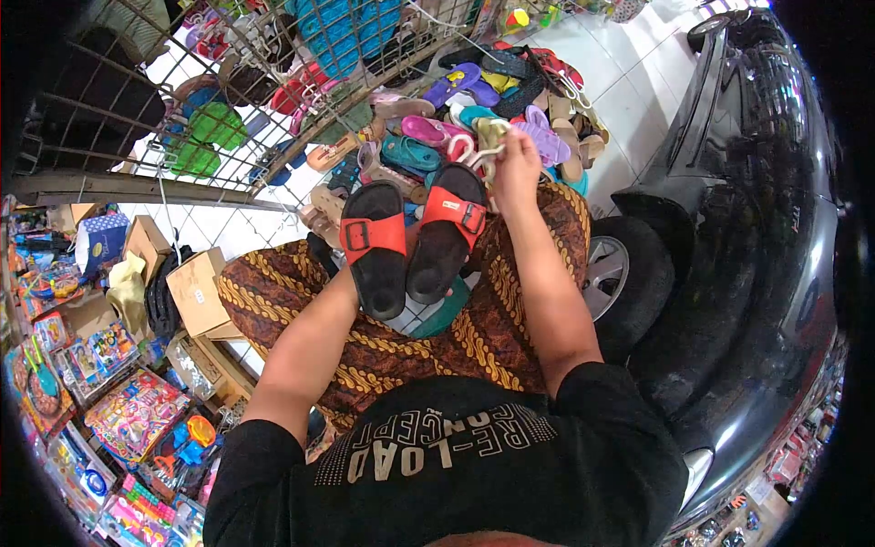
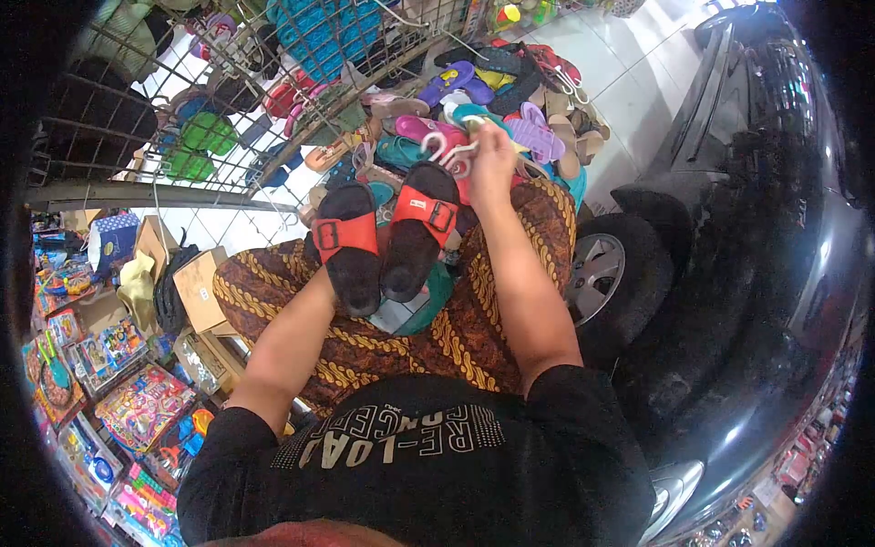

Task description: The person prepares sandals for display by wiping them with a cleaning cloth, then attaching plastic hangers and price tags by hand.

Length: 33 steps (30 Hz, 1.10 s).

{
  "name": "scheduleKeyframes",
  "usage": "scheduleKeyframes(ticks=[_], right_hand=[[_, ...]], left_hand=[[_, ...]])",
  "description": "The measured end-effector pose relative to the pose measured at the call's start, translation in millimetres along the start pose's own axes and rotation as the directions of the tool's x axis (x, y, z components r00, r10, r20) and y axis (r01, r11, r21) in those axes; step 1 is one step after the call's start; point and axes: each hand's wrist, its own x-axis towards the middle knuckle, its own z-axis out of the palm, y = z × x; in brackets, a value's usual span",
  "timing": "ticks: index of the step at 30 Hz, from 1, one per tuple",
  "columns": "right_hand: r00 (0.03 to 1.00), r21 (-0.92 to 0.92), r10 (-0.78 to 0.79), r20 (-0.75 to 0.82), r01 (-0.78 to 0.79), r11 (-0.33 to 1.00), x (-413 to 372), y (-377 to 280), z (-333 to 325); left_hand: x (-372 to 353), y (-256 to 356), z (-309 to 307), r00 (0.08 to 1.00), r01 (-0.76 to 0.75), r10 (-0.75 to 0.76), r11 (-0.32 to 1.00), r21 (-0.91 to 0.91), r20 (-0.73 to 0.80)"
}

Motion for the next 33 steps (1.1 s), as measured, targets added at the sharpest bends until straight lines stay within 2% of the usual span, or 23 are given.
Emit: scheduleKeyframes(ticks=[2,6,7,10,12,13,14,15,16,17,18,20,21,23,26,27,31,33], right_hand=[[0.985,0.126,-0.024,-0.171,0.046,0.991,8.0,-2.6,-7.4],[0.956,0.221,-0.017,-0.292,0.085,0.971,36.7,0.3,-58.4],[0.943,0.243,0.099,-0.317,-0.021,0.970,32.8,-12.7,-56.8],[0.949,0.364,0.284,-0.136,-0.218,0.906,14.9,-41.3,-35.2],[0.966,0.261,0.220,0.137,-0.249,0.933,-4.9,-51.5,-16.3],[0.945,0.184,0.179,0.274,-0.234,0.955,-15.3,-54.2,-5.2],[0.901,0.109,0.147,0.408,-0.208,0.972,-25.3,-55.5,5.5],[0.861,-0.157,0.143,0.489,-0.074,0.985,-34.9,-56.9,15.8],[0.811,-0.395,0.163,0.561,0.089,0.914,-43.8,-57.3,25.0],[0.717,-0.423,0.170,0.676,0.189,0.886,-52.2,-56.4,31.6],[0.673,-0.463,0.264,0.691,0.131,0.876,-61.5,-52.6,38.9],[0.621,-0.462,0.286,0.730,0.141,0.875,-71.0,-45.0,47.4],[0.604,-0.495,0.223,0.765,0.330,0.804,-70.8,-44.0,47.7],[0.533,-0.500,0.119,0.838,0.660,0.560,-68.5,-43.5,49.0],[0.552,-0.451,-0.049,0.832,0.726,0.520,-65.9,-45.9,46.2],[0.652,-0.526,0.064,0.755,0.545,0.653,-65.9,-47.0,44.3],[0.666,-0.451,-0.035,0.745,0.542,0.709,-49.7,-35.0,34.2],[0.724,-0.525,0.033,0.689,0.468,0.711,-50.6,-41.6,32.7]], left_hand=[[0.6,-0.2,1.5,1.000,0.013,-0.013,1.000,-0.011,0.007],[2.7,0.3,4.2,0.999,0.047,-0.046,0.998,-0.029,0.025],[4.9,0.9,4.5,0.998,0.054,-0.053,0.998,-0.033,0.031],[7.3,0.9,5.3,0.996,0.073,-0.071,0.997,-0.039,0.050],[10.5,0.0,6.0,0.995,0.083,-0.081,0.996,-0.036,0.061],[11.3,1.5,5.4,0.995,0.081,-0.079,0.996,-0.034,0.069],[11.5,2.0,4.5,0.994,0.083,-0.081,0.996,-0.033,0.068],[11.3,2.2,3.9,0.994,0.084,-0.082,0.996,-0.034,0.071],[9.0,3.8,3.3,0.994,0.085,-0.082,0.996,-0.033,0.067],[7.0,5.2,2.3,0.995,0.080,-0.078,0.996,-0.031,0.058],[4.5,6.5,1.0,0.996,0.079,-0.077,0.996,-0.034,0.053],[1.0,9.0,0.3,0.997,0.070,-0.069,0.997,-0.032,0.046],[0.7,8.9,-0.5,0.997,0.071,-0.069,0.997,-0.034,0.043],[-1.6,10.6,-1.2,0.997,0.072,-0.070,0.997,-0.032,0.037],[-5.2,11.1,0.0,0.997,0.075,-0.074,0.996,-0.038,0.028],[-5.7,11.1,-0.7,0.997,0.071,-0.070,0.997,-0.040,0.029],[-7.7,10.4,-0.1,0.997,0.069,-0.068,0.996,-0.055,0.023],[-7.8,9.8,-1.1,0.997,0.069,-0.067,0.996,-0.062,0.025]])
